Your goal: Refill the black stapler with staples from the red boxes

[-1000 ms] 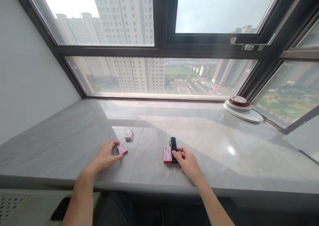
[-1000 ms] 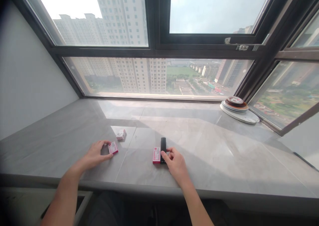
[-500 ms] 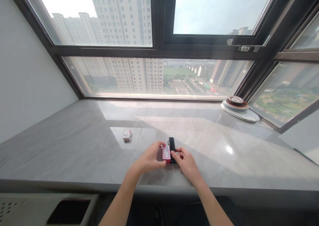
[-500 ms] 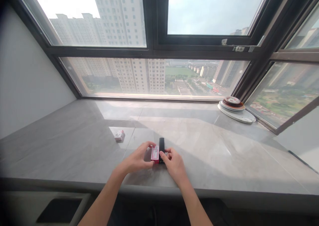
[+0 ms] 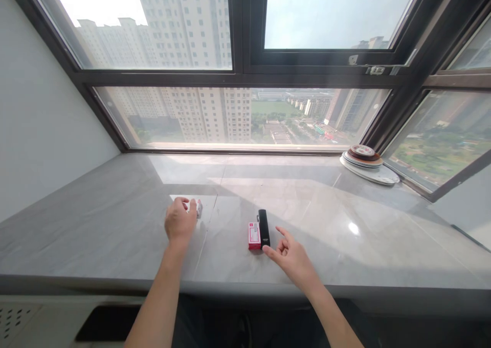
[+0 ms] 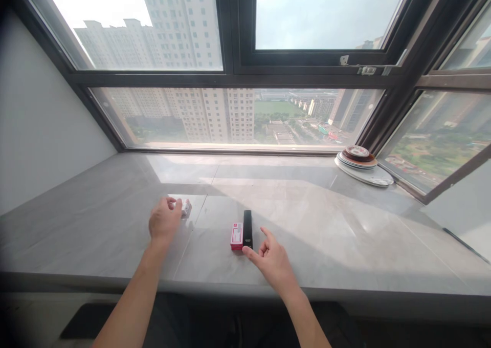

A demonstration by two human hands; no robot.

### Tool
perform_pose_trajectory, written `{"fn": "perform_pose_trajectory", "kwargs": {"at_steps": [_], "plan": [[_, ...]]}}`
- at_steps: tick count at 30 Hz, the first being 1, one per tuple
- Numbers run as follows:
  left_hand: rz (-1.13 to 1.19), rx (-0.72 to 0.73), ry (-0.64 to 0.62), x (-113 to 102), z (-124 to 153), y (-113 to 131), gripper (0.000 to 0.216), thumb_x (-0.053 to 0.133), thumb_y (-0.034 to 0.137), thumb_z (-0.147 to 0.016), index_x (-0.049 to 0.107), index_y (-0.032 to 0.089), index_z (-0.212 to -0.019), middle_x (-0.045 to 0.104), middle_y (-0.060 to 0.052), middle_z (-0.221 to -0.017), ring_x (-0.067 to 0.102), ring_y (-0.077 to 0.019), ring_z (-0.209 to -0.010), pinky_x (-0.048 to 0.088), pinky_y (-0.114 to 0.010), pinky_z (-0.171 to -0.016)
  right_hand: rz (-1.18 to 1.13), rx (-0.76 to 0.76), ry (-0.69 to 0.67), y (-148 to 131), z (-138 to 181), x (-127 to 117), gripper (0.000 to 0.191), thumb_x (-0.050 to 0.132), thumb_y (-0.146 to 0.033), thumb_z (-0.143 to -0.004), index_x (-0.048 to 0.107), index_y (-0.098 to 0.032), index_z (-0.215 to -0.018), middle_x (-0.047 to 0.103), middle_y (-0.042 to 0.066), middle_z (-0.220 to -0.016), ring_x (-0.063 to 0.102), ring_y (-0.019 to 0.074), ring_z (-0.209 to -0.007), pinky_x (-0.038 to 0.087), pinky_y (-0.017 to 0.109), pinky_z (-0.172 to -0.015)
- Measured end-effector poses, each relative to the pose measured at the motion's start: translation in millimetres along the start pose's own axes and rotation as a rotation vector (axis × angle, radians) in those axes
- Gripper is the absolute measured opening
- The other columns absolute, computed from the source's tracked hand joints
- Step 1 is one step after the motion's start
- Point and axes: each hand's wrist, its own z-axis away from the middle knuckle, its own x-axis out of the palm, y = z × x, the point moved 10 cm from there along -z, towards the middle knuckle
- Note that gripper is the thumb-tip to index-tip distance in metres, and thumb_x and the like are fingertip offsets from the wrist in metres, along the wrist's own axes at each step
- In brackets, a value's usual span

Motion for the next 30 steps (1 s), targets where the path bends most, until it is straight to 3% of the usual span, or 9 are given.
{"fn": "perform_pose_trajectory", "kwargs": {"at_steps": [2, 4, 9, 13, 18, 26, 30], "plan": [[-0.020, -0.040, -0.045, 0, -21, -17, 0.045, 0.040, 0.053, -0.101, 0.060, 0.019, -0.124, 0.070, -0.013, -0.098, 0.065, -0.0337, -0.100, 0.046, -0.042, -0.085, 0.066, -0.005, -0.010, -2, 3, 4, 0.100, 0.080, -0.062, -0.076, 0.042, -0.019, -0.159, 0.054, -0.005, -0.066, 0.055, 0.0179, -0.062, 0.044, 0.029, -0.061], [-0.003, 0.013, -0.141, 18, -26, -10, 0.039, 0.043, 0.053, -0.100, 0.064, 0.024, -0.116, 0.071, -0.009, -0.092, 0.067, -0.0304, -0.093, 0.045, -0.036, -0.078, 0.128, -0.018, 0.009, -5, 1, 6, 0.107, 0.082, -0.061, -0.073, 0.039, -0.019, -0.161, 0.053, -0.006, -0.062, 0.053, 0.0185, -0.060, 0.040, 0.029, -0.057], [0.078, 0.228, -0.338, 89, 17, 59, 0.036, 0.043, 0.055, -0.102, 0.066, 0.028, -0.105, 0.073, -0.002, -0.083, 0.068, -0.0231, -0.082, 0.041, -0.030, -0.072, 0.196, -0.043, 0.005, -11, -9, 10, 0.102, 0.087, -0.056, -0.067, 0.048, -0.021, -0.156, 0.053, -0.007, -0.058, 0.053, 0.0185, -0.057, 0.036, 0.029, -0.056], [0.133, 0.355, -0.412, 125, 59, 107, 0.035, 0.041, 0.055, -0.104, 0.063, 0.028, -0.106, 0.075, -0.003, -0.090, 0.069, -0.0221, -0.084, 0.041, -0.029, -0.072, 0.188, -0.102, -0.071, -28, -11, 17, 0.080, 0.088, -0.046, -0.068, 0.061, -0.028, -0.141, 0.059, -0.006, -0.060, 0.055, 0.0181, -0.057, 0.034, 0.027, -0.055], [0.138, 0.381, -0.394, 132, 81, 119, 0.040, 0.027, 0.050, -0.109, 0.059, 0.028, -0.103, 0.074, -0.006, -0.092, 0.070, -0.0228, -0.086, 0.041, -0.031, -0.075, 0.135, -0.190, -0.094, -48, -8, 23, 0.046, 0.082, -0.038, -0.076, 0.069, -0.030, -0.120, 0.073, -0.002, -0.079, 0.062, 0.0202, -0.067, 0.040, 0.028, -0.062], [0.094, 0.313, -0.353, 135, 93, 116, 0.042, 0.023, 0.047, -0.110, 0.059, 0.027, -0.119, 0.075, -0.011, -0.096, 0.072, -0.0285, -0.091, 0.042, -0.037, -0.077, 0.170, -0.208, -0.145, -46, -10, 25, 0.036, 0.080, -0.039, -0.079, 0.072, -0.029, -0.113, 0.073, -0.002, -0.076, 0.061, 0.0201, -0.065, 0.038, 0.027, -0.061], [0.071, 0.280, -0.366, 151, 100, 136, 0.041, 0.024, 0.043, -0.110, 0.059, 0.025, -0.122, 0.075, -0.016, -0.102, 0.072, -0.0307, -0.098, 0.043, -0.040, -0.082, 0.299, -0.227, -0.130, -37, -22, 0, 0.037, 0.081, -0.041, -0.076, 0.075, -0.030, -0.110, 0.070, -0.002, -0.071, 0.056, 0.0186, -0.062, 0.033, 0.027, -0.058]]}}
